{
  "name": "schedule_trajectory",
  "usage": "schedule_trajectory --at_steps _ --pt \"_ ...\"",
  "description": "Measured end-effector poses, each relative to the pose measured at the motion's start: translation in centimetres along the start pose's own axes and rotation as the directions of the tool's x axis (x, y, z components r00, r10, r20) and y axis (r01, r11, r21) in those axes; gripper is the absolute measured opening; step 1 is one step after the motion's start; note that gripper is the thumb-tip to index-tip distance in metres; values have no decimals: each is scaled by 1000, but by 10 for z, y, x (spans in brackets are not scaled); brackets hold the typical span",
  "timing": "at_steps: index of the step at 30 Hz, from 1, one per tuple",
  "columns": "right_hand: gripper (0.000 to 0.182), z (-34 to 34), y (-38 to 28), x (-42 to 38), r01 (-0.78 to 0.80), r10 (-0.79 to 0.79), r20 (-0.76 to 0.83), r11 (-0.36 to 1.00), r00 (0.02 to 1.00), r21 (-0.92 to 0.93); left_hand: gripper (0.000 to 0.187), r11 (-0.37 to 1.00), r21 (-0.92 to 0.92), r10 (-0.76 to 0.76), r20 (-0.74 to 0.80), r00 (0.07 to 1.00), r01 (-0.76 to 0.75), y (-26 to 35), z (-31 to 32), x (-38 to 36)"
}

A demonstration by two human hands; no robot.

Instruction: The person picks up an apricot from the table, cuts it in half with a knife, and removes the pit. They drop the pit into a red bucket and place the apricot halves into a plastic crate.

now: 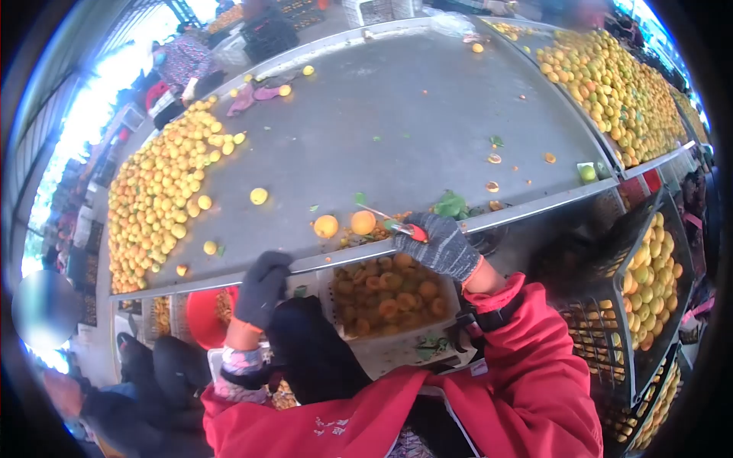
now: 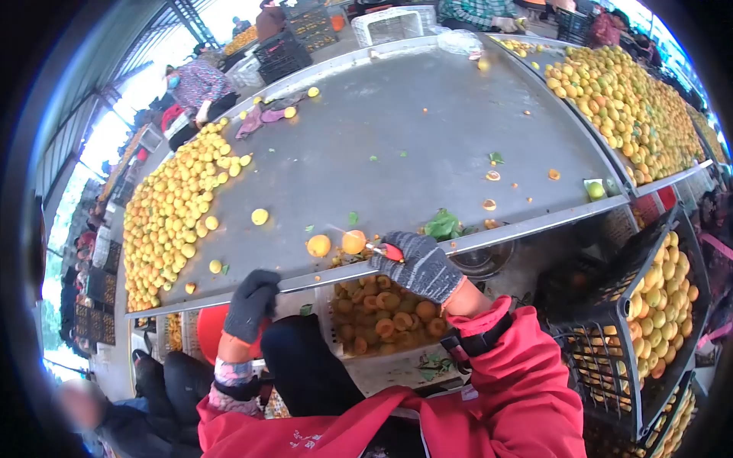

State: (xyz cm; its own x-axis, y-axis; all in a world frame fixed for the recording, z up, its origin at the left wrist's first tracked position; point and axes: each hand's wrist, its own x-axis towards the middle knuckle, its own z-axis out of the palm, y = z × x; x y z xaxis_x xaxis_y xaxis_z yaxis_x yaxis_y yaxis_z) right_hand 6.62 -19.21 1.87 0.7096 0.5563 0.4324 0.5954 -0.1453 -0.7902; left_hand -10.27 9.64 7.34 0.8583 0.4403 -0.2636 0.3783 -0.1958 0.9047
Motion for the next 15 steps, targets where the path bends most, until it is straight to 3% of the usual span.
schedule_trajectory --at_steps 1,2,4,5,6,7,8,10,12,14,15 --pt "27 -3 -1 -1 -20 20 -25 1000 1000 1 18 997 74 -30 -95 995 37 -12 -23 -13" --pt "26 -4 -1 -3 -38 39 -45 999 998 11 18 916 401 75 -115 991 -23 -55 -60 -17" --pt "23 -6 -2 -3 -70 76 -93 996 993 63 24 603 796 57 20 998 -50 -126 -117 -43" --pt "22 -11 -2 -2 -88 100 -119 991 988 99 27 434 901 -57 49 997 -20 -132 -129 -64" --pt "20 -13 -1 -1 -107 126 -147 986 981 130 30 327 941 -240 168 956 -83 -128 -134 -75" --pt "21 -13 0 -1 -125 153 -146 975 977 186 32 239 956 -425 262 867 -173 -122 -132 -81" --pt "21 -14 1 -1 -142 180 -148 962 972 234 37 262 964 -434 71 898 50 -118 -125 -87" --pt "22 -16 3 -1 -200 239 -147 949 960 242 40 314 949 -70 3 998 19 -100 -106 -78" --pt "21 -8 23 -2 -187 201 -199 979 959 86 39 451 892 138 -91 986 19 -47 -62 -48" --pt "26 -3 35 -1 -240 219 -234 968 947 -68 38 641 705 435 -8 900 -304 -16 -20 -12" --pt "32 -1 37 0 -295 255 -247 945 935 -141 36 636 672 478 44 877 -380 -8 2 10"
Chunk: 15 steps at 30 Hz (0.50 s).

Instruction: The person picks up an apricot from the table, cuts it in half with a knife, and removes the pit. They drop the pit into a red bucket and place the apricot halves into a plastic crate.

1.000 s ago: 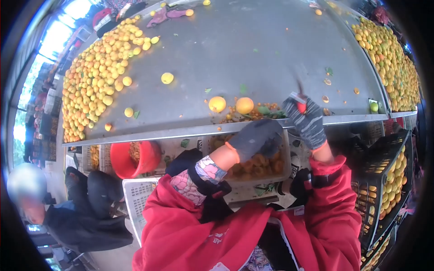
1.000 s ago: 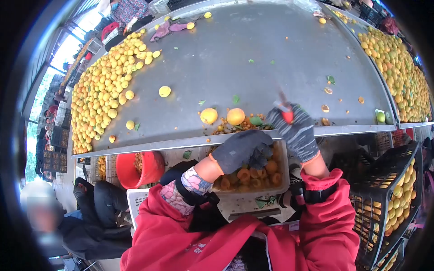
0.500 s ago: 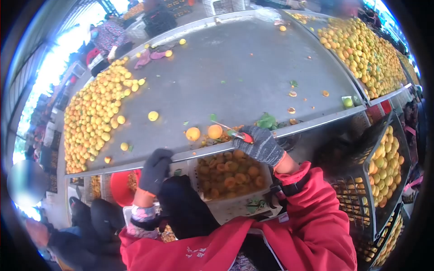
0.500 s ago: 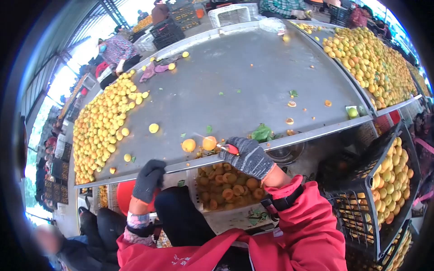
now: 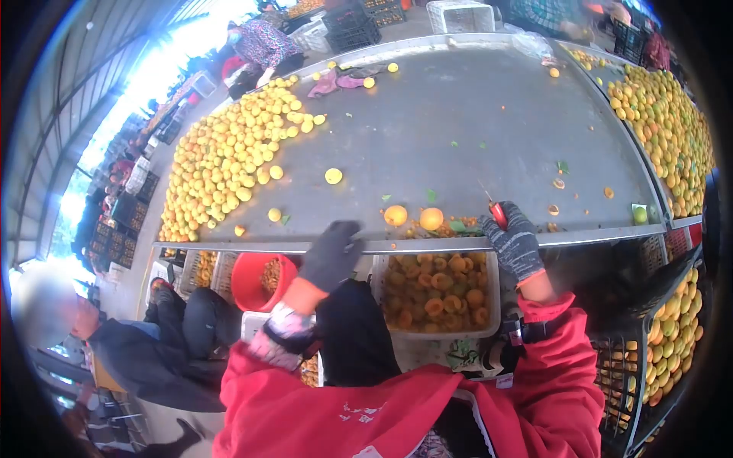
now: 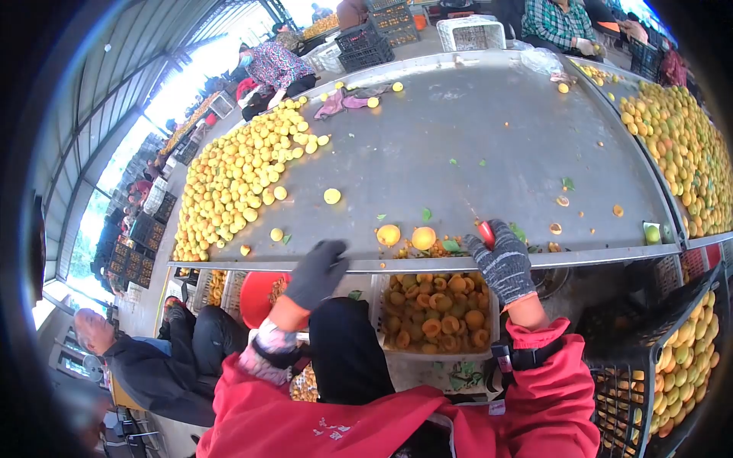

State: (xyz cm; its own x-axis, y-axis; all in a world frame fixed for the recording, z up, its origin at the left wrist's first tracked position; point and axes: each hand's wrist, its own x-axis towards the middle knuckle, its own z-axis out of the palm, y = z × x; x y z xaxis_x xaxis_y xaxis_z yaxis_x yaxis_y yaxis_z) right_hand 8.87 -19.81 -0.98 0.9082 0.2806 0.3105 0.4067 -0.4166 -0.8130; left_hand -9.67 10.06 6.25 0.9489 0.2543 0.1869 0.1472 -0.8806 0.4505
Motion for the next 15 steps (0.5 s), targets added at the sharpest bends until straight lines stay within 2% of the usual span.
schedule_trajectory --at_steps 1,4,5,6,8,10,12,15 --pt "37 1 2 2 -40 40 -11 995 999 -86 34 997 -45 70 3 998 -70 13 19 22" --pt "35 -1 14 11 -40 40 -2 999 999 -6 45 984 26 173 87 981 -176 46 64 68" --pt "38 -5 2 11 -122 117 64 990 991 69 48 970 112 201 117 973 -214 45 81 78" --pt "36 -1 -1 9 -5 5 13 1000 1000 13 54 970 142 158 249 955 -198 50 87 89" --pt "34 0 -2 5 214 -235 -125 964 964 -158 59 954 232 91 373 923 -188 51 100 102" --pt "39 -5 -7 3 257 -303 -117 919 946 -299 60 943 243 107 426 899 -227 42 119 111" --pt "44 -11 -9 5 231 -280 -97 907 955 -352 56 967 211 44 409 911 -142 42 123 111" --pt "41 -20 -26 1 164 -200 -99 944 975 -287 54 964 232 40 350 936 -128 47 121 104"
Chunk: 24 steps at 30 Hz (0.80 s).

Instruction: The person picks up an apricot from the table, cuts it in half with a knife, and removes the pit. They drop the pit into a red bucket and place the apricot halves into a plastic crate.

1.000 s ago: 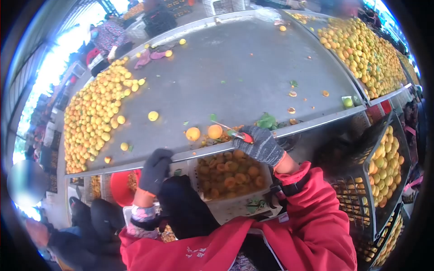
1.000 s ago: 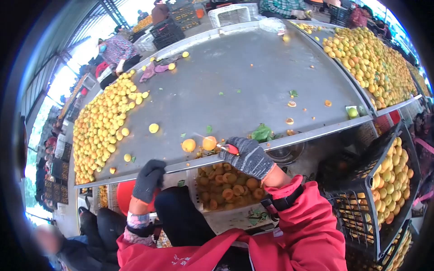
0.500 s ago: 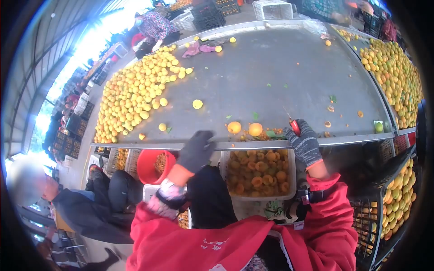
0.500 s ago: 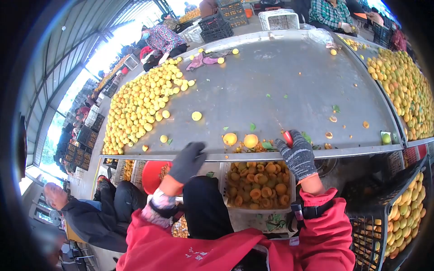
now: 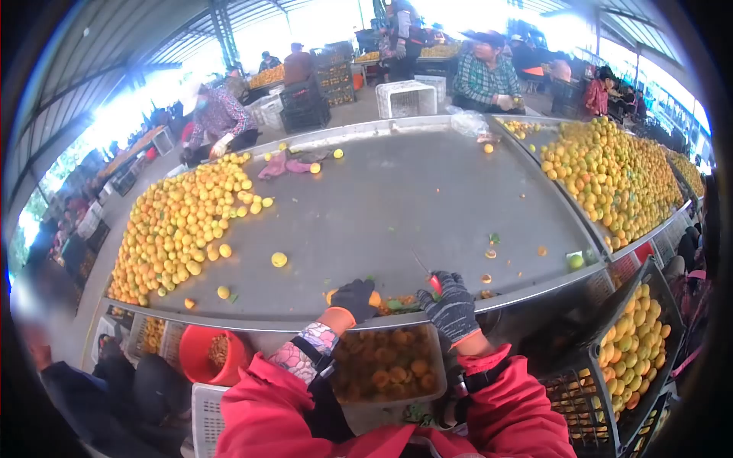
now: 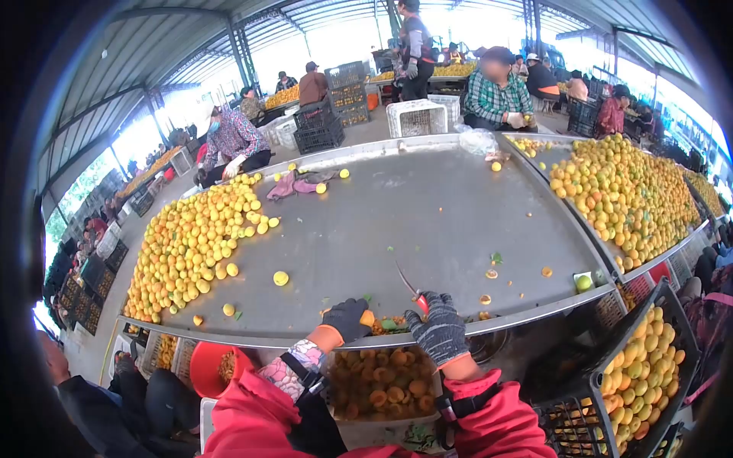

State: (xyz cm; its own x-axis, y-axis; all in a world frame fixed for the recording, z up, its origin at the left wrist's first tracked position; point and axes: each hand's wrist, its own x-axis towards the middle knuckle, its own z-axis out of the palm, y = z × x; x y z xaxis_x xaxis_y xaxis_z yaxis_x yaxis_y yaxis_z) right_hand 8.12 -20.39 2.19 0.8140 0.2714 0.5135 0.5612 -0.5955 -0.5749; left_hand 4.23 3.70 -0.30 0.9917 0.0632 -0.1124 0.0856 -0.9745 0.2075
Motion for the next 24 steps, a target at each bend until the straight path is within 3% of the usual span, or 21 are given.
schedule_trajectory --at_steps 3,4,5,7,8,10,11,13,15,17,19,20,24 --pt "37 7 6 -6 28 -29 12 995 999 93 59 977 -207 -82 -174 981 45 9 -10 -6" --pt "34 12 7 -9 42 -39 -22 987 999 157 57 966 -260 -66 -249 966 -1 11 -13 -7" --pt "35 15 8 -12 -14 -3 73 975 997 224 54 813 -582 -140 -140 980 33 12 -17 -10" --pt "35 19 5 -11 -143 53 268 935 962 326 48 230 -963 -135 108 985 137 31 -43 -31" --pt "35 18 0 -11 -115 9 283 925 959 361 46 74 -987 -71 136 988 141 35 -46 -37" --pt "36 13 -13 -11 -222 39 365 852 930 474 42 -238 -956 73 159 985 172 40 -45 -48" --pt "36 13 -16 -12 -279 51 408 806 912 522 44 -253 -956 103 128 986 151 40 -45 -52" --pt "33 21 -13 -13 -203 10 341 820 940 536 46 -285 -952 163 69 984 114 38 -45 -56" --pt "33 19 -16 -14 -122 -23 297 879 955 460 48 -224 -965 232 82 969 135 28 -43 -55" --pt "28 24 -19 -11 -193 23 313 830 950 524 49 -178 -970 265 115 957 166 19 -36 -53" --pt "24 31 -17 -16 -330 114 360 704 926 629 50 40 -999 241 -20 970 -31 11 -34 -50" --pt "19 48 1 -20 -311 142 321 761 936 569 51 148 -983 237 -72 969 -109 8 -29 -48" --pt "14 45 -1 -14 -249 115 269 801 956 544 50 248 -954 151 -134 979 -169 8 -12 -38"
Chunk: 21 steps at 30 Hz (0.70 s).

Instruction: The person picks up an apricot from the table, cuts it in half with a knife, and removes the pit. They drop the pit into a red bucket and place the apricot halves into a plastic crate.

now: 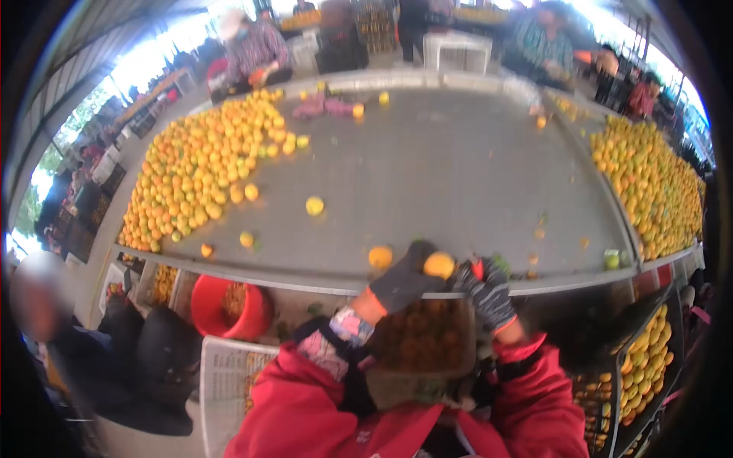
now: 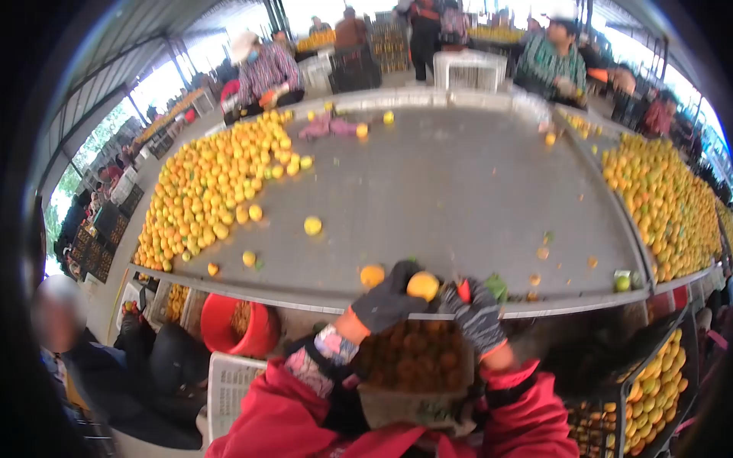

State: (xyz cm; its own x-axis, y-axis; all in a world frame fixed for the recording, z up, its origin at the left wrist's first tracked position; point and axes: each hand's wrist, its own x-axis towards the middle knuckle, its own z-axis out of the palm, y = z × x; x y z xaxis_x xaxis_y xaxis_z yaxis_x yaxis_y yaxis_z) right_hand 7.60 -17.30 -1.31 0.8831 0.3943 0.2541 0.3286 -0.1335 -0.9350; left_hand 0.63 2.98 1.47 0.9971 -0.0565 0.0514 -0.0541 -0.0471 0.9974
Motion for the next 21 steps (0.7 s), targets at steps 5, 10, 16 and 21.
schedule_trajectory --at_steps 5,10,16,21 --pt "28 -2 -15 -10 -138 122 91 971 988 197 53 999 -35 -19 2 1000 19 7 -8 3" --pt "30 0 -8 -12 -107 85 138 981 987 165 58 948 -298 -87 88 992 110 1 -10 5" --pt "29 0 -6 -15 -53 42 170 997 984 57 58 986 52 155 20 988 -156 2 -6 4" --pt "30 -1 -3 -14 -63 60 230 998 971 4 70 936 251 249 28 968 -248 1 -2 5"
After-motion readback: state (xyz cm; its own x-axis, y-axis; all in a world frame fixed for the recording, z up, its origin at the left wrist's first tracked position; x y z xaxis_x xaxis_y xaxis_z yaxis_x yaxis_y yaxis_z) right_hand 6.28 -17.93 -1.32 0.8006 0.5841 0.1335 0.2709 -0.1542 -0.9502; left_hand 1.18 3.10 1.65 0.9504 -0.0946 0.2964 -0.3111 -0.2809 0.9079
